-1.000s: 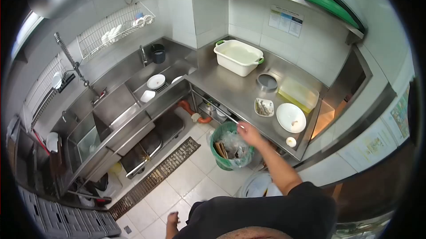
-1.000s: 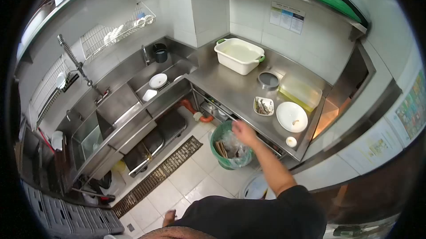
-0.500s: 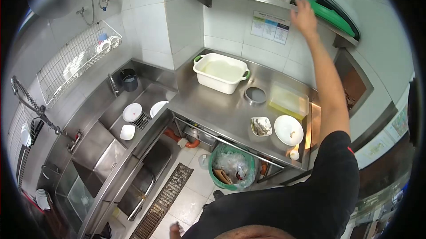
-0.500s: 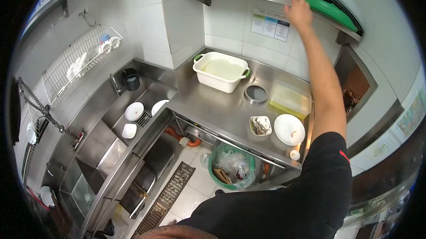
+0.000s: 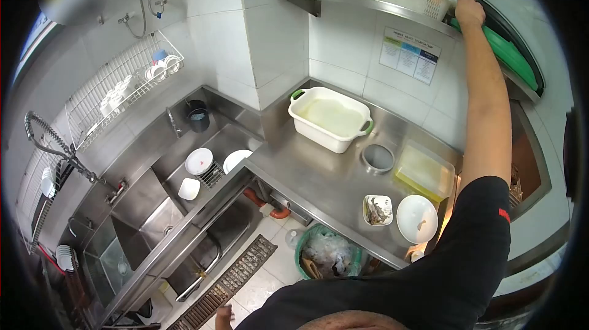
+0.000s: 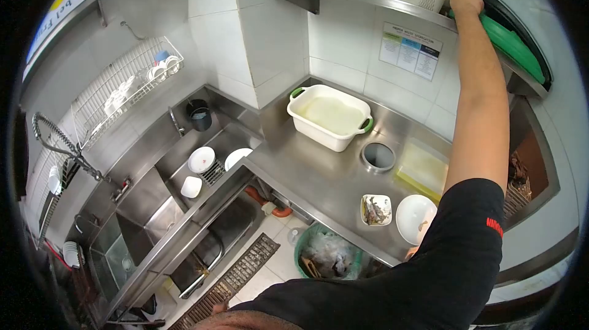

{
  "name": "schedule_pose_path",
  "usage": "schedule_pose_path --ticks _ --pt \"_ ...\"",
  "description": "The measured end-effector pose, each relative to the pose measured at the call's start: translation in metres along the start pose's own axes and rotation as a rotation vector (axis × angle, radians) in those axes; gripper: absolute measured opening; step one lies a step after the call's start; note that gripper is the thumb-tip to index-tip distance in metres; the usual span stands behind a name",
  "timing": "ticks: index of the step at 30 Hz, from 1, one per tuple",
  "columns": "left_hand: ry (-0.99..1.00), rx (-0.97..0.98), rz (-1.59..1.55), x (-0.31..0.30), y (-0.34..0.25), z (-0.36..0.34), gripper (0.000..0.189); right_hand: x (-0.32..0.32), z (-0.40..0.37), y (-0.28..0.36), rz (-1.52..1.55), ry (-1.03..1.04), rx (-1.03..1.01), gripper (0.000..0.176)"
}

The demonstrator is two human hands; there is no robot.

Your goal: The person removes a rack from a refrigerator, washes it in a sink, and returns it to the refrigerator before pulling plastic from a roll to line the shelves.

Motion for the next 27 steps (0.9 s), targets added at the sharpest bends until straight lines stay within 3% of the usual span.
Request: schedule_pose_path --ticks 4,9,15,16,17,18,21,22,27 --pt "-0.003 -0.12 0.024 0.038 0.031 -0.028 0.032 -0.008 -0.01 0.004 -0.028 -0.113 -0.03 0.033" --pt "0.029 -0.075 0.055 0.072 0.016 -0.026 0.033 -0.018 -0.013 -0.002 0.007 -0.223 -0.036 0.032" --pt "0.071 0.117 0.109 0.104 -0.064 0.015 0.035 -0.027 -0.038 -0.023 0.048 -0.312 -0.078 0.064" --pt "0.08 0.146 0.121 0.109 -0.079 0.021 0.035 -0.011 -0.03 -0.026 0.053 -0.429 -0.119 0.065" --pt "0.085 0.171 0.134 0.112 -0.091 0.025 0.035 -0.03 -0.04 -0.024 0.024 -0.3 -0.141 0.06" --pt "0.087 0.197 0.144 0.116 -0.101 0.028 0.036 -0.049 -0.056 -0.023 0.113 -0.31 -0.046 0.03" --pt "0.086 0.243 0.155 0.119 -0.117 0.029 0.036 -0.026 -0.041 -0.024 0.059 -0.328 -0.037 0.046" --pt "0.087 0.25 0.162 0.119 -0.116 0.028 0.037 -0.022 -0.035 -0.026 -0.017 -0.368 -0.14 0.052" --pt "0.073 0.227 0.224 0.104 -0.095 0.014 0.038 -0.046 -0.055 -0.037 0.06 -0.45 -0.349 0.042"
Point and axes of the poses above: each hand's wrist, its own z-axis towards the middle knuckle, its own x-axis out of the palm, y = z × x, the point moved 4 cm from there along z, towards the middle knuckle, and after that the axes turned 12 degrees about -z, right-handed, at the moved point
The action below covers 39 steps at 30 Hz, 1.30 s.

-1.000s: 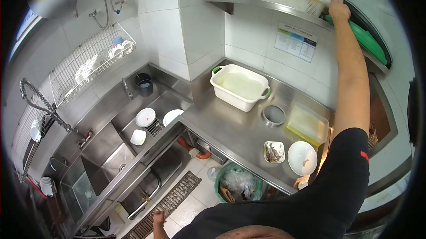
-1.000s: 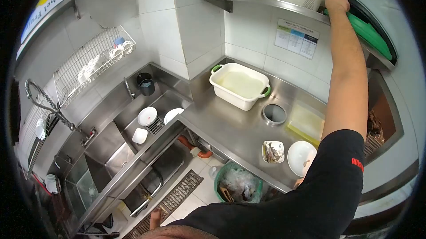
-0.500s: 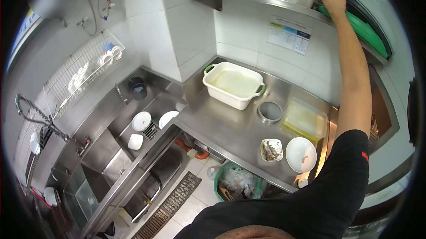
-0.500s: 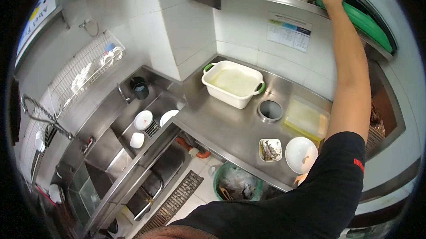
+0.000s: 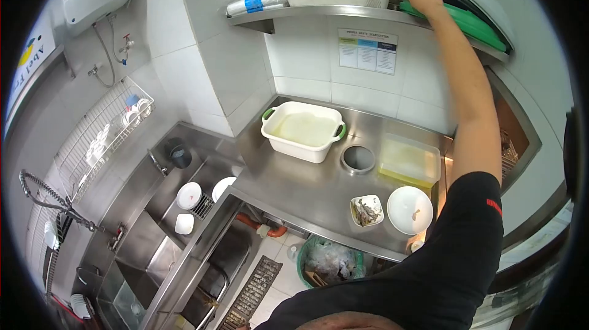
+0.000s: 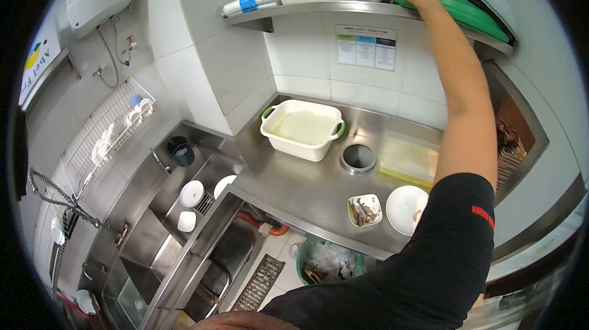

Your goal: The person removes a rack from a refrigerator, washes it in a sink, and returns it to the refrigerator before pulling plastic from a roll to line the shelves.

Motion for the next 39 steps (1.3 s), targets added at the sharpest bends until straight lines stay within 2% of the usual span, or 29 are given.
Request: schedule_pose_path --ticks 1,3,5,7,8,9,10,11,12,13,14,15,16,18,19,20,22,24,26,27,29,30,32,35,38,39 --pt "-0.004 0.002 0.023 -0.004 0.006 -0.006 0.038 -0.017 -0.002 -0.003 0.002 -0.024 -0.044 0.04" --pt "-0.01 0.037 0.085 -0.016 0.014 -0.018 0.039 -0.069 -0.016 -0.013 -0.077 -0.147 0.058 0.042" --pt "-0.015 0.168 0.179 -0.03 0.003 -0.02 0.039 -0.128 -0.044 -0.035 -0.007 -0.158 0.342 0.06" --pt "0.001 0.35 0.285 -0.041 -0.039 0.005 0.04 -0.142 -0.063 -0.056 -0.325 -0.271 0.417 0.05" --pt "0.079 0.348 0.316 -0.038 -0.069 0.044 0.043 -0.134 -0.07 -0.066 -0.371 -0.271 0.43 0.048" --pt "0.076 0.564 0.394 -0.017 -0.198 -0.023 0.046 -0.125 -0.076 -0.077 -0.416 -0.271 0.444 0.046" --pt "0.084 0.753 0.411 -0.004 -0.279 -0.025 0.046 -0.104 -0.078 -0.087 -0.348 -0.212 0.428 0.046" --pt "0.158 0.867 0.296 0.015 -0.351 -0.026 0.04 -0.088 -0.084 -0.101 -0.288 -0.15 0.415 0.047" --pt "0.211 1.039 0.218 0.048 -0.457 -0.11 0.042 -0.088 -0.086 -0.106 -0.22 -0.121 0.406 0.058" --pt "0.328 1.119 0.197 0.07 -0.514 -0.098 0.042 -0.091 -0.084 -0.11 -0.155 -0.093 0.396 0.07" --pt "0.342 1.267 0.224 0.096 -0.577 -0.13 0.043 -0.088 -0.081 -0.123 -0.079 -0.048 0.324 0.071" --pt "0.314 1.318 0.35 0.123 -0.638 -0.185 0.051 -0.085 -0.075 -0.14 0.001 0.0 0.25 0.072" --pt "0.474 1.47 0.374 0.151 -0.685 -0.197 0.049 -0.08 -0.068 -0.156 0.082 0.047 0.175 0.072" --pt "0.401 1.78 0.458 0.209 -0.762 -0.251 0.053 -0.06 -0.055 -0.193 0.239 0.145 0.164 0.072" --pt "0.469 1.825 0.417 0.237 -0.794 -0.287 0.056 -0.052 -0.053 -0.205 0.322 0.191 0.161 0.072" --pt "0.455 1.876 0.383 0.266 -0.829 -0.306 0.06 -0.05 -0.055 -0.213 0.337 0.204 0.209 0.072" --pt "0.278 2.116 0.383 0.318 -0.9 -0.344 0.065 -0.047 -0.055 -0.219 0.367 0.227 0.307 0.071" --pt "0.175 2.135 0.195 0.359 -0.958 -0.382 0.071 -0.044 -0.049 -0.225 0.28 0.107 0.296 0.061" --pt "0.02 2.202 0.119 0.387 -1.007 -0.412 0.076 -0.05 -0.05 -0.224 0.182 -0.014 0.363 0.056" --pt "-0.01 2.216 0.057 0.399 -1.031 -0.418 0.071 -0.044 -0.048 -0.224 0.166 -0.067 0.388 0.05" --pt "-0.065 2.221 -0.071 0.419 -1.062 -0.423 0.062 -0.046 -0.055 -0.206 0.248 -0.026 0.403 0.048" --pt "-0.059 2.224 -0.017 0.427 -1.068 -0.423 0.066 -0.044 -0.06 -0.199 0.289 -0.007 0.409 0.047" --pt "-0.05 2.232 0.119 0.438 -1.077 -0.419 0.074 -0.036 -0.071 -0.188 0.293 -0.104 0.331 0.044" --pt "-0.133 2.531 0.008 0.467 -1.111 -0.401 0.065 -0.041 -0.081 -0.18 0.285 -0.15 0.298 0.048" --pt "0.052 2.27 -0.022 0.457 -1.092 -0.425 0.053 -0.048 -0.089 -0.163 0.052 -0.222 0.359 0.054" --pt "-0.004 2.249 0.013 0.454 -1.086 -0.433 0.05 -0.061 -0.09 -0.156 0.054 -0.112 0.413 0.061"
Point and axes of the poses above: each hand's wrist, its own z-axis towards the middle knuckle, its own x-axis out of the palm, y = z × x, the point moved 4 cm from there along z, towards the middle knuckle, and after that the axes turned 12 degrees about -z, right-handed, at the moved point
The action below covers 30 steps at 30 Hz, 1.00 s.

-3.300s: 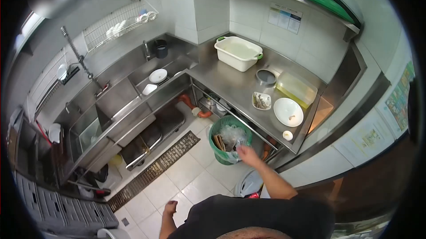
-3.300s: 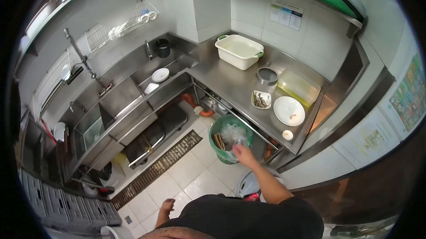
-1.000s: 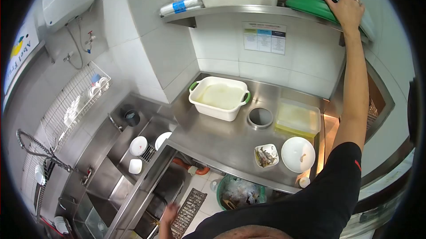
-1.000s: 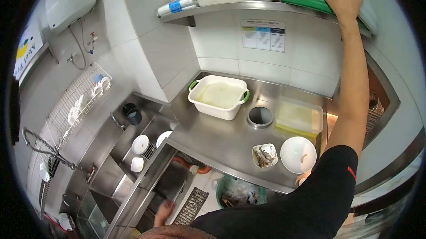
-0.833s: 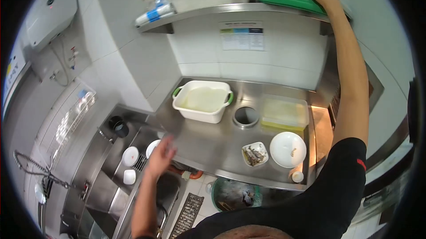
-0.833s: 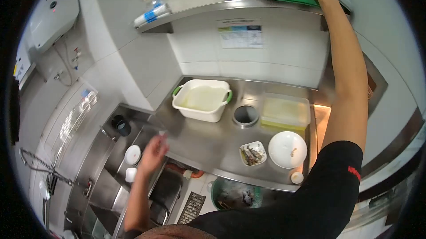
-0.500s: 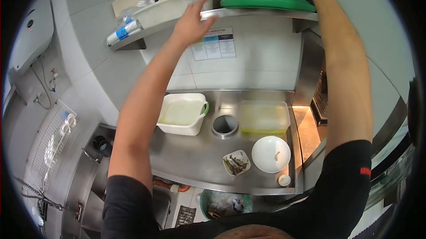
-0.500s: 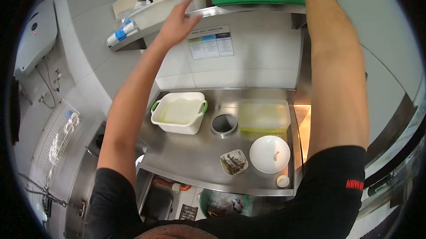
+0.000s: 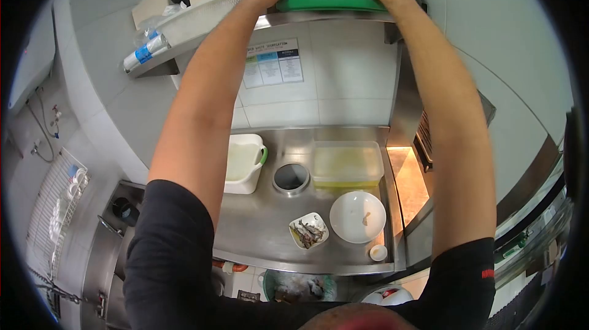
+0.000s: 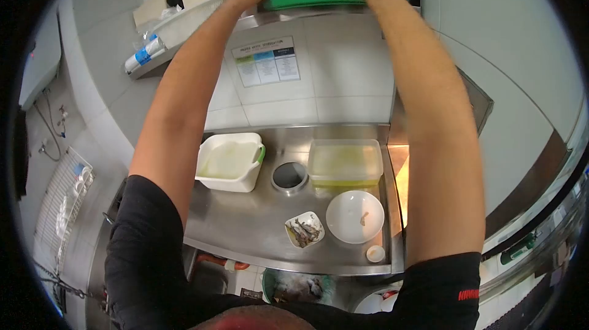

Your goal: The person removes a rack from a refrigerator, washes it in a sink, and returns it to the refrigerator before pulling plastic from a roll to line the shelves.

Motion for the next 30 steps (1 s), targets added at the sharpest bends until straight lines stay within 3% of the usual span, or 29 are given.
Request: schedule_pose_path --ticks 2,5,8,11,13,16,19,22,25,28,30 --pt "0.014 -0.044 0.099 -0.003 -0.018 -0.001 0.044 0.013 -0.007 0.013 -0.086 -0.045 0.113 0.063" --pt "-0.079 -0.135 0.009 -0.016 -0.034 -0.005 0.043 0.013 -0.015 0.016 -0.09 -0.012 0.2 0.065" --pt "-0.213 -0.025 0.064 -0.049 -0.038 0.001 0.047 0.014 -0.014 0.018 -0.073 -0.036 0.221 0.064" --pt "-0.392 0.142 0.126 -0.111 -0.057 -0.001 0.05 0.013 -0.015 0.017 -0.08 -0.023 0.208 0.064" --pt "-0.388 -0.221 -0.198 -0.167 -0.102 -0.019 0.05 0.005 -0.013 0.021 -0.077 0.023 0.186 0.064" --pt "-0.538 -0.107 -0.234 -0.238 -0.119 -0.034 0.05 -0.005 -0.009 0.023 -0.038 0.095 0.146 0.065" --pt "-0.502 0.023 -0.319 -0.3 -0.113 -0.047 0.059 0.006 -0.009 0.021 -0.059 0.023 0.114 0.067" --pt "-0.462 0.067 -0.363 -0.348 -0.116 -0.07 0.069 -0.003 -0.006 0.02 -0.003 0.081 0.08 0.068" --pt "-0.494 0.011 -0.392 -0.374 -0.137 -0.098 0.063 -0.017 -0.008 0.021 0.011 0.1 0.113 0.065" --pt "-0.482 -0.103 -0.475 -0.391 -0.154 -0.144 0.052 -0.042 -0.02 0.022 0.113 -0.146 0.187 0.06" --pt "-0.435 -0.204 -0.564 -0.401 -0.166 -0.188 0.047 -0.089 -0.05 0.037 0.409 -0.032 0.277 0.053"
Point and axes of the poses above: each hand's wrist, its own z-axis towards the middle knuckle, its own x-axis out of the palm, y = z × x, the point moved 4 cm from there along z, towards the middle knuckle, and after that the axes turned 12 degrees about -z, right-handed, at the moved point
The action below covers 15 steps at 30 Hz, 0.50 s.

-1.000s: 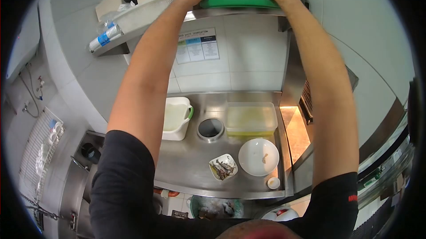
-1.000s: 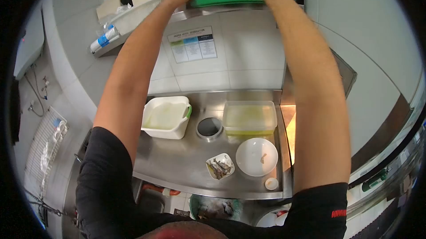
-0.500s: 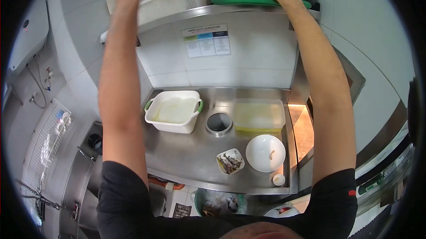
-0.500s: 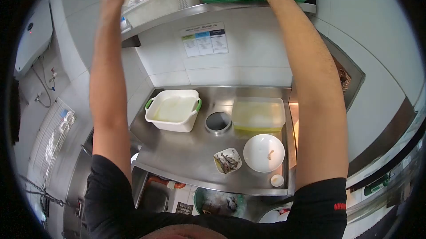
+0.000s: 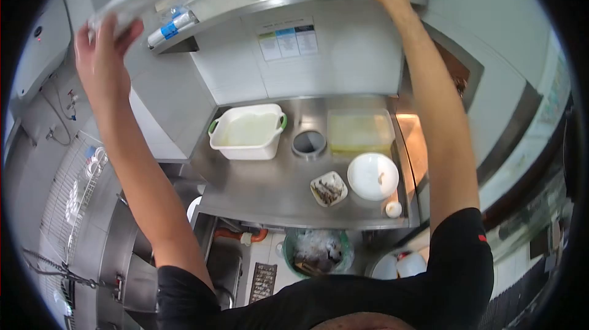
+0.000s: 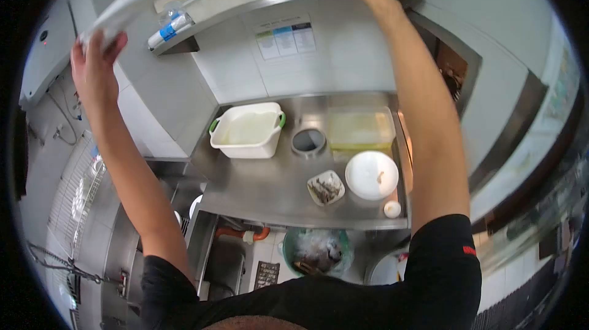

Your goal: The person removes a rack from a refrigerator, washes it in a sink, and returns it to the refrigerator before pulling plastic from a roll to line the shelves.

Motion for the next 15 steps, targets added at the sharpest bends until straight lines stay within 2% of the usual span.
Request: schedule_pose_path --ticks 1,3,5,6,7,8,9,10,12,13,15 --pt "0.032 -0.067 -0.028 -0.011 -0.003 -0.022 0.045 -0.027 -0.025 0.015 0.128 0.063 0.069 0.05" --pt "0.138 -0.233 -0.088 -0.027 -0.004 -0.084 0.041 -0.071 -0.095 0.036 0.357 0.211 -0.036 0.041" --pt "0.182 -0.398 -0.044 -0.039 0.004 -0.156 0.036 -0.125 -0.175 0.066 0.419 0.288 -0.143 0.039" --pt "0.301 -0.565 -0.137 -0.037 0.006 -0.195 0.035 -0.154 -0.215 0.079 0.482 0.495 -0.102 0.04" --pt "0.418 -0.726 -0.227 -0.032 0.006 -0.233 0.035 -0.177 -0.255 0.089 0.646 0.772 0.068 0.045" --pt "0.485 -0.813 -0.294 -0.028 0.006 -0.269 0.036 -0.193 -0.296 0.091 0.605 0.933 -0.056 0.052" --pt "0.547 -0.898 -0.356 -0.022 0.005 -0.305 0.037 -0.211 -0.334 0.093 0.89 1.299 0.194 0.057" --pt "0.582 -1.032 -0.454 -0.018 0.003 -0.341 0.038 -0.229 -0.381 0.096 1.152 1.497 0.581 0.061" --pt "0.616 -1.259 -0.623 -0.014 0.0 -0.411 0.04 -0.274 -0.463 0.111 1.265 1.803 0.963 0.071" --pt "0.616 -1.35 -0.691 -0.015 -0.002 -0.445 0.041 -0.304 -0.49 0.125 1.471 1.937 1.158 0.075" --pt "0.556 -1.435 -0.716 -0.012 -0.012 -0.503 0.042 -0.355 -0.512 0.15 1.666 1.892 1.338 0.072"
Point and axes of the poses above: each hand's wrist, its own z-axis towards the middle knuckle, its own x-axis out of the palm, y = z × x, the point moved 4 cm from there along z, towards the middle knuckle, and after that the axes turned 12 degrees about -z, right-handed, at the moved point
